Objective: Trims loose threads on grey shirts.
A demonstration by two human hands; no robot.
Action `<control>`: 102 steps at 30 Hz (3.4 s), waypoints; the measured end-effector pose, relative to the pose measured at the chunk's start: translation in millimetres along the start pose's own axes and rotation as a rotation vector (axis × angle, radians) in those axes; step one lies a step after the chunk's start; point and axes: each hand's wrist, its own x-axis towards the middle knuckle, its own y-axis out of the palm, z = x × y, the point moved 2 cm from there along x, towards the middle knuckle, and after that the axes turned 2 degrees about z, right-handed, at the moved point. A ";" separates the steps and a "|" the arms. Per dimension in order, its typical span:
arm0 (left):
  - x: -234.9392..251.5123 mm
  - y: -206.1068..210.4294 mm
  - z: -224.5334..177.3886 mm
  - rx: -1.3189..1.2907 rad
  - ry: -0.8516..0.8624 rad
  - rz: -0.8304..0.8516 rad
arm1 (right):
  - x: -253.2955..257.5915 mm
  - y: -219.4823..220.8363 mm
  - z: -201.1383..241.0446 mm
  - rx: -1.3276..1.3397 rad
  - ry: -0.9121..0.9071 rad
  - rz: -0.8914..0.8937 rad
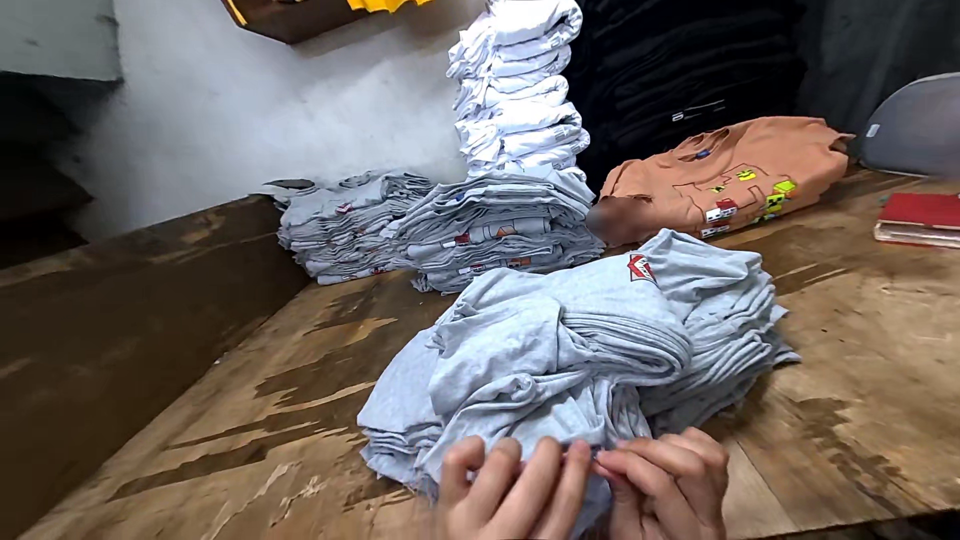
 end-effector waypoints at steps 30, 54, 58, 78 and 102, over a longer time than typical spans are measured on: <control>30.3 6.4 61.0 -0.306 -0.413 0.209 | 21.2 -100.4 -18.0 -0.059 0.154 1.037; 10.3 1.2 -32.9 -0.120 -0.190 0.284 | 0.9 -62.2 -3.2 0.272 0.492 0.330; 12.5 1.1 -37.7 -0.100 -0.184 0.301 | -2.6 -58.7 -1.9 0.308 0.505 0.330; -3.5 3.0 -26.9 -0.284 -0.279 0.315 | -24.3 -58.9 -11.5 0.282 0.315 0.309; 14.5 12.3 4.3 -0.800 -0.629 0.304 | -10.2 -9.5 -5.8 0.330 0.186 0.133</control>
